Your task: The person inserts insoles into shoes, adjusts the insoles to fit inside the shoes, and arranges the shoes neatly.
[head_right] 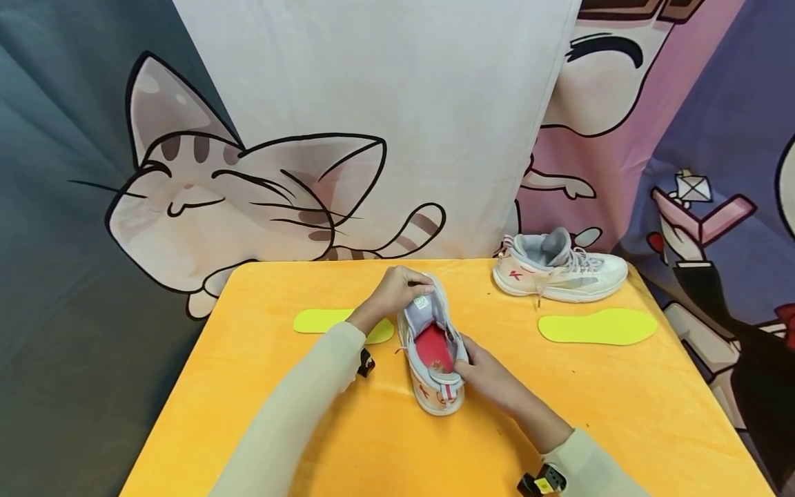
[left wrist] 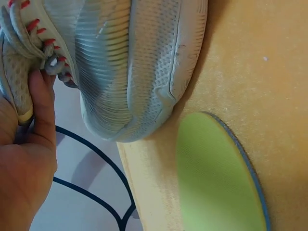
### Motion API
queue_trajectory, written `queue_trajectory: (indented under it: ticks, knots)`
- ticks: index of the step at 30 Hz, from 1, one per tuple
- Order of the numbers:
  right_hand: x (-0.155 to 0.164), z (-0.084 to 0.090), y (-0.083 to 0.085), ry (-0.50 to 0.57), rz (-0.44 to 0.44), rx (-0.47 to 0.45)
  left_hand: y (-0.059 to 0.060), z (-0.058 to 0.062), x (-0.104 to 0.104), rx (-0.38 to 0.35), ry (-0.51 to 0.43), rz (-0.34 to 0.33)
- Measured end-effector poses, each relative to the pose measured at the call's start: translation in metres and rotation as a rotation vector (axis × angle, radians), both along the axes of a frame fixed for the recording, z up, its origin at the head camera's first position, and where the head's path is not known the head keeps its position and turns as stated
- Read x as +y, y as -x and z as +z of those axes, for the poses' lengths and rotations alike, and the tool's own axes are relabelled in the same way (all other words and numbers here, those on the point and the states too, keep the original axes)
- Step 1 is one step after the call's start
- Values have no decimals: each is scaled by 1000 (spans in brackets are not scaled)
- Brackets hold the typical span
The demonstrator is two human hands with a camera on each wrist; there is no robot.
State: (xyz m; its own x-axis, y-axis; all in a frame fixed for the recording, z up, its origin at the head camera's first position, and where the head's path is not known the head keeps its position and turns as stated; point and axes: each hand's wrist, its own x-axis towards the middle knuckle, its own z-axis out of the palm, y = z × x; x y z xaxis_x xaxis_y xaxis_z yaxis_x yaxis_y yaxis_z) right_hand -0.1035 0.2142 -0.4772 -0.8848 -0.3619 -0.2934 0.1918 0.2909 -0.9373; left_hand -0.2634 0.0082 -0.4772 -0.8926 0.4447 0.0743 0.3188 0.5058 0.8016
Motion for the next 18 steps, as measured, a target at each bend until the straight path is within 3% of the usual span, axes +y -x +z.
queue_trajectory:
  ticks: [11, 18]
  knots:
    - [0, 0, -2, -16, -7, 16, 1, -7, -2, -64, -15, 2]
    - [0, 0, 2, -58, -15, 19, -1, -1, -4, -62, -20, -3]
